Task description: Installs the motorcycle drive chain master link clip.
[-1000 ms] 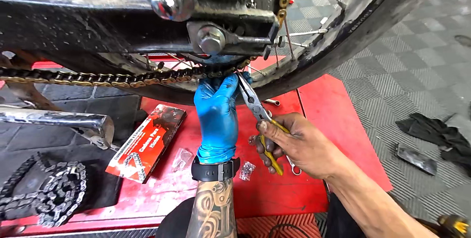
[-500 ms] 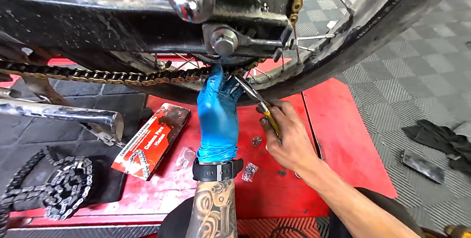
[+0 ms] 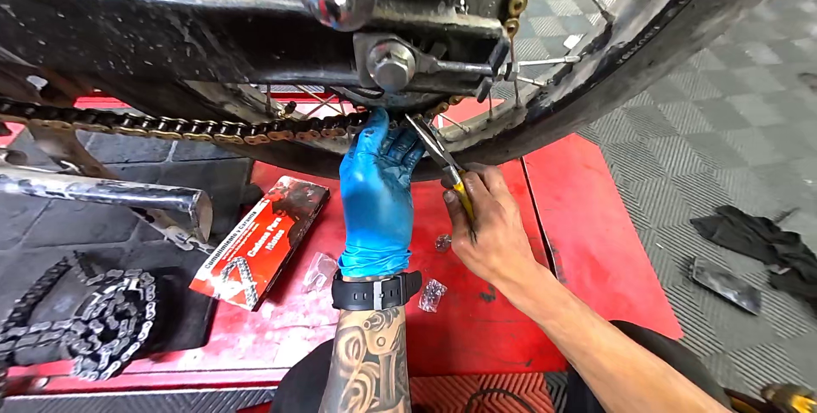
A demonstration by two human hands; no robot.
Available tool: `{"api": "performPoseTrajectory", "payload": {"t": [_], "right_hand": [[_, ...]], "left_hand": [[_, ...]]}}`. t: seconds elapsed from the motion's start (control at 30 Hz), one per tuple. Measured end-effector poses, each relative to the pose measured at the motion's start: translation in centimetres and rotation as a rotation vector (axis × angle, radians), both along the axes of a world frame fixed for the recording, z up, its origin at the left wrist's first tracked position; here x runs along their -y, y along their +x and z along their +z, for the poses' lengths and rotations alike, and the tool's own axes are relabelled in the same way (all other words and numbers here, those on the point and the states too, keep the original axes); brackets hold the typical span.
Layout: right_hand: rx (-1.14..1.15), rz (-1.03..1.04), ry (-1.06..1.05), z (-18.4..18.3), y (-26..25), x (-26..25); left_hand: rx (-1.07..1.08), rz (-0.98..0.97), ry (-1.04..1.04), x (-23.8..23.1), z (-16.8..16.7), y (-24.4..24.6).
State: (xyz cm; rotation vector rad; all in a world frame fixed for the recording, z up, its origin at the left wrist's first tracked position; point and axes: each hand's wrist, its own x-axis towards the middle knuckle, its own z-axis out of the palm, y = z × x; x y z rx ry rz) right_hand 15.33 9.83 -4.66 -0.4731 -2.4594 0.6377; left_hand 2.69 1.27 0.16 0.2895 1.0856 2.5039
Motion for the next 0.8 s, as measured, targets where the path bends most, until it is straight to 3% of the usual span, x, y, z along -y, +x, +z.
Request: {"api": "performPoseTrajectory", "payload": {"t": [0.4, 0.8], "right_hand": [[-0.033, -0.058, -0.052, -0.1, -1.2, -0.9], [-0.046, -0.103, 0.088, -2.1, -3.2, -1.5]], "left_hand": [[-0.006, 0.017, -0.011, 0.0, 0.0, -0.1], [-0.042, 0.035, -0.022, -0.6, -0.5, 0.2]]}}
